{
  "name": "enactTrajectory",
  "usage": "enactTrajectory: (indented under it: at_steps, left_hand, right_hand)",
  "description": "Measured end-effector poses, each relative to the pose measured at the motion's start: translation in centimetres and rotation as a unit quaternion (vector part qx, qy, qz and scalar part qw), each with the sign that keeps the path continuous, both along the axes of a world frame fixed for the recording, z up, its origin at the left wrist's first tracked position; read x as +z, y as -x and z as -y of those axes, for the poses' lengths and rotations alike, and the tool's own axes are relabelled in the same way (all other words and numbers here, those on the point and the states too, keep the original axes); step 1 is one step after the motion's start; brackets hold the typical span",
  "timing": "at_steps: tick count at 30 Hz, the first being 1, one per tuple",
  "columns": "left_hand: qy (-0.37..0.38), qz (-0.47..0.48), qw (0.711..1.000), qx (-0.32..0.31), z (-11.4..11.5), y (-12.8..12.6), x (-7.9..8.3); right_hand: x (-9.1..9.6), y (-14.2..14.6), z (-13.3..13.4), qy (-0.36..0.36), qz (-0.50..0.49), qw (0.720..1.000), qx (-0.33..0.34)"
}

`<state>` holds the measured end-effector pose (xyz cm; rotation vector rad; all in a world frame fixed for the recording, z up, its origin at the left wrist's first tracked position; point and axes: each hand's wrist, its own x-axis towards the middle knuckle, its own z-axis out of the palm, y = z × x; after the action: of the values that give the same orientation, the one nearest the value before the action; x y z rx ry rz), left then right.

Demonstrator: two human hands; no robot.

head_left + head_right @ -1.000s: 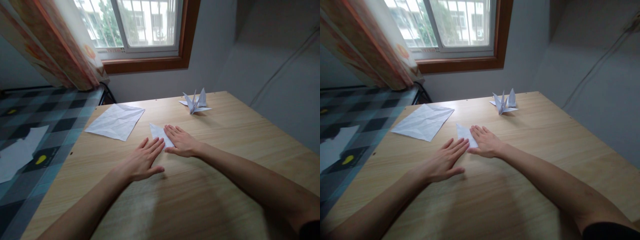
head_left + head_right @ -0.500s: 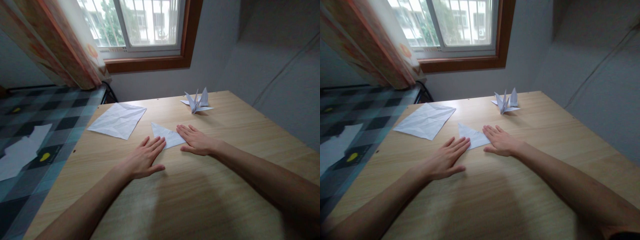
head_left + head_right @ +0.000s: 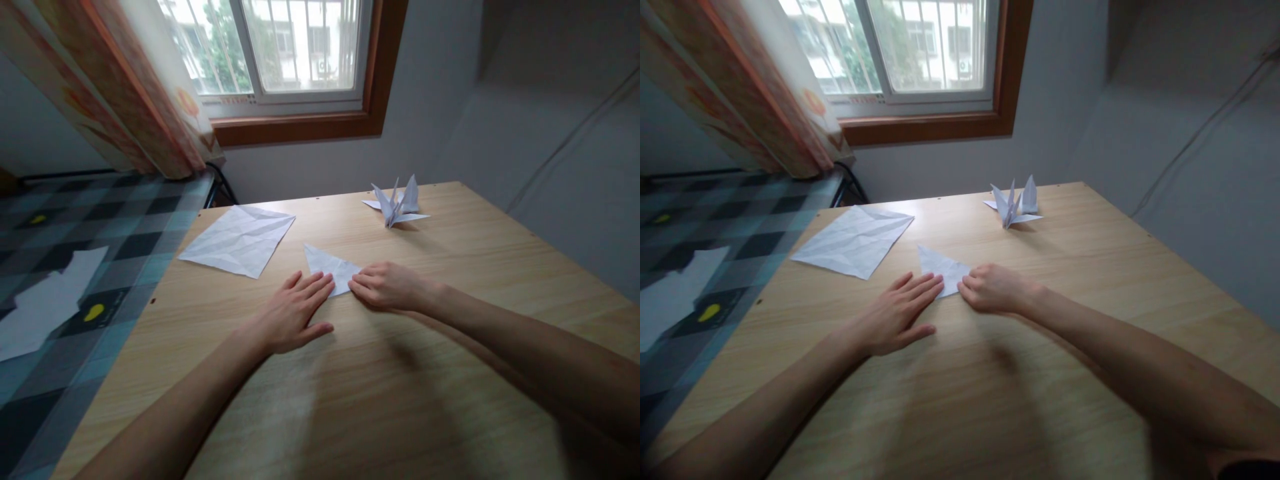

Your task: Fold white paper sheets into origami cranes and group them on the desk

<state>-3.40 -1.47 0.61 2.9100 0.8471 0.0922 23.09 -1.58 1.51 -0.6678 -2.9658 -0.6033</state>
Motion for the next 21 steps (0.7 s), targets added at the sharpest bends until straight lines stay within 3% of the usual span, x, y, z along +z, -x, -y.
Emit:
enactTrajectory:
  at_steps: [6, 12, 14, 17, 19, 21]
  left_hand:
    - [-0.051, 0.054, 0.997, 0.002, 0.1, -0.3, 0.0]
    - [-0.137, 0.201, 0.97, 0.008, 0.5, -1.0, -0.5]
    - [-0.125, 0.261, 0.957, 0.036, 0.8, -1.2, -0.3]
    - [-0.047, 0.359, 0.927, 0.103, 1.2, -1.4, 0.6]
    - [0.03, 0.423, 0.894, 0.148, 1.3, -1.6, 1.2]
    - [0.112, 0.474, 0.855, 0.177, 1.2, -1.7, 1.7]
  right_hand:
    - [0.4, 0.5, 0.1, -0.035, -0.125, 0.991, 0.017]
    - [1.8, 0.9, -0.2, -0.031, -0.288, 0.956, 0.051]
    - [1.8, 1.0, -0.3, -0.06, -0.391, 0.918, 0.035]
    - [1.2, 0.9, -0.7, -0.061, -0.569, 0.819, -0.047]
    - [0.7, 0.8, -1.1, 0.041, -0.647, 0.757, -0.083]
    - [0.4, 0.9, -1.3, 0.194, -0.674, 0.708, -0.085]
